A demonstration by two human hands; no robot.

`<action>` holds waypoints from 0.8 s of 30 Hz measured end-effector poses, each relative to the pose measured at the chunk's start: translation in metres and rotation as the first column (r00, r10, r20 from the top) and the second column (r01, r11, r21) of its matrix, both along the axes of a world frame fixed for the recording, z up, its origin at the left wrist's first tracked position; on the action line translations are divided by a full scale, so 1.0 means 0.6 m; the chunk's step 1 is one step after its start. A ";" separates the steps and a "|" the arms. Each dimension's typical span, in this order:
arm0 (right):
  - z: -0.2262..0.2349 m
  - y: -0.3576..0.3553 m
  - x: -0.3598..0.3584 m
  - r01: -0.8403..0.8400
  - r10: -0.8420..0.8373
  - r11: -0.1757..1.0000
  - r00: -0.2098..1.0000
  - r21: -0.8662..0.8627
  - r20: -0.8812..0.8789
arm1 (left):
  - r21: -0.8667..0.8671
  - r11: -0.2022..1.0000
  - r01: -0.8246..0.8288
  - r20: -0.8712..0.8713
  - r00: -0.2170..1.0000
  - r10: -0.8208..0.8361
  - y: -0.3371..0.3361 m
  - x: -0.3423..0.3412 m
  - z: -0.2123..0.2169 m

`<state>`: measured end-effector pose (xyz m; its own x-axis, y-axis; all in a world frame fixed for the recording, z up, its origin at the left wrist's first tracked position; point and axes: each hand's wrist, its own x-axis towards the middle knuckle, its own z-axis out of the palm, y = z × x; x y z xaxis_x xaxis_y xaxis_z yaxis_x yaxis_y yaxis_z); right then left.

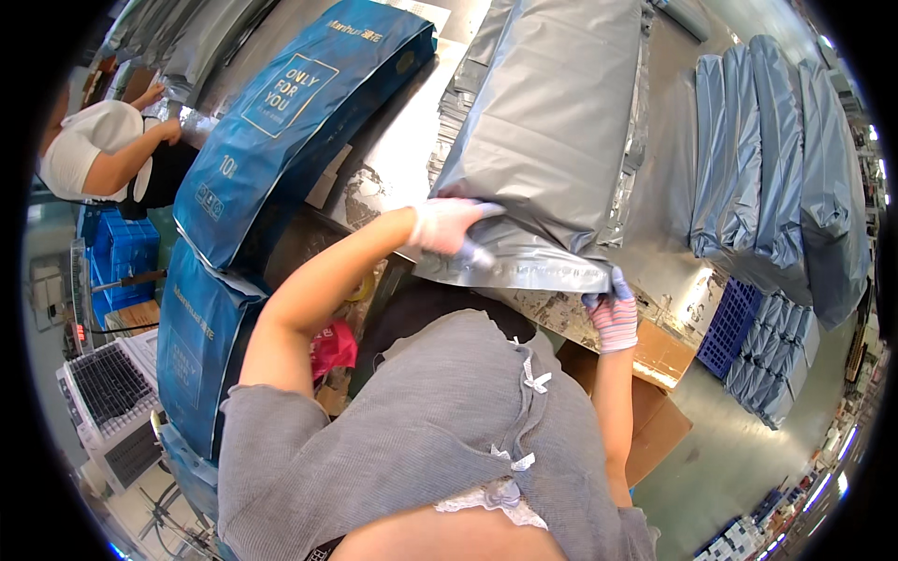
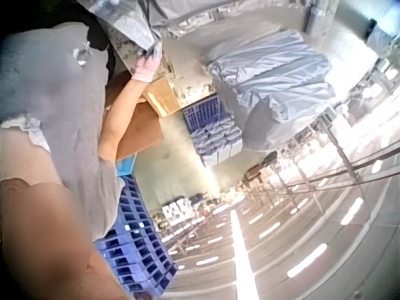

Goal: The person places folded gray items into blue poly mailers labeled 'ONLY FOR YOU', seals them, and stacks the finished packages on a metal table. The person also places some sealed packages into a cardboard box.

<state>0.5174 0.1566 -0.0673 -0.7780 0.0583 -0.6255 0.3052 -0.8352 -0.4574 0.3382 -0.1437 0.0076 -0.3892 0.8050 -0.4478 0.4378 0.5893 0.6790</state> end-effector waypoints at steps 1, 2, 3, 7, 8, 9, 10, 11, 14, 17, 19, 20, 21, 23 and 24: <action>0.009 -0.006 -0.019 0.071 -0.072 0.996 0.997 -0.050 -0.035 | -0.050 0.997 0.062 -0.028 0.998 -0.063 -0.026 0.001 0.009; 0.039 -0.021 -0.042 0.204 -0.204 0.974 0.979 -0.097 0.015 | -0.020 0.997 0.077 -0.122 0.989 -0.079 -0.052 0.004 0.013; 0.043 -0.020 -0.062 0.227 -0.234 0.952 0.972 -0.205 -0.014 | -0.054 0.993 0.105 -0.183 0.977 -0.113 -0.061 0.002 0.021; 0.033 -0.004 -0.116 0.351 -0.372 0.778 0.926 -0.521 0.068 | 0.351 0.826 -0.440 -0.012 0.880 0.474 -0.096 -0.040 -0.008; 0.034 -0.001 -0.128 0.412 -0.397 0.725 0.905 -0.552 0.154 | 0.345 0.678 -0.649 0.323 0.760 0.563 -0.092 -0.059 -0.026; 0.004 0.011 -0.130 0.400 -0.415 0.680 0.901 -0.615 0.127 | 0.349 0.614 -0.708 0.402 0.705 0.584 -0.083 -0.074 -0.051; 0.005 0.010 -0.137 0.449 -0.444 0.710 0.883 -0.543 0.151 | 0.347 0.554 -0.756 0.481 0.651 0.587 -0.071 -0.088 -0.076; 0.008 0.006 -0.144 0.496 -0.475 0.733 0.863 -0.466 0.171 | 0.372 0.527 -0.764 0.430 0.645 0.632 -0.060 -0.094 -0.094; 0.023 -0.038 -0.153 0.428 -0.402 0.869 0.903 0.248 -0.150 | 0.424 0.361 -0.830 0.457 0.541 0.707 -0.038 -0.102 -0.202; 0.073 -0.133 -0.169 -0.003 0.031 0.000 1.000 1.000 0.003 | 0.481 0.436 -0.760 0.128 0.553 0.823 -0.012 -0.084 -0.195; 0.051 -0.145 -0.192 -0.203 -0.007 -0.370 0.976 0.906 0.216 | 0.351 0.437 -0.828 0.104 0.498 0.861 -0.011 -0.086 -0.209; 0.038 -0.137 -0.201 -0.217 -0.068 -0.310 0.976 0.925 0.207 | 0.370 0.451 -0.812 0.113 0.521 0.846 -0.010 -0.093 -0.217; 0.032 -0.121 -0.211 -0.181 -0.058 -0.208 0.983 0.961 0.172 | 0.382 0.462 -0.800 0.121 0.539 0.834 -0.010 -0.094 -0.230; 0.019 -0.064 -0.225 -0.250 -0.005 -0.018 0.968 0.968 0.250 | 0.346 0.514 -0.785 0.107 0.577 0.810 -0.022 -0.099 -0.258; 0.040 -0.040 -0.237 -0.511 0.042 0.004 0.859 0.859 0.511 | 0.315 0.523 -0.792 0.102 0.576 0.811 -0.024 -0.107 -0.246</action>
<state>0.3755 0.1324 -0.0431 -0.7193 0.5925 -0.3628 0.6735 0.4668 -0.5731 0.2742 -0.1583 -0.1401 -0.9522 0.2228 -0.2090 -0.0776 0.4854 0.8709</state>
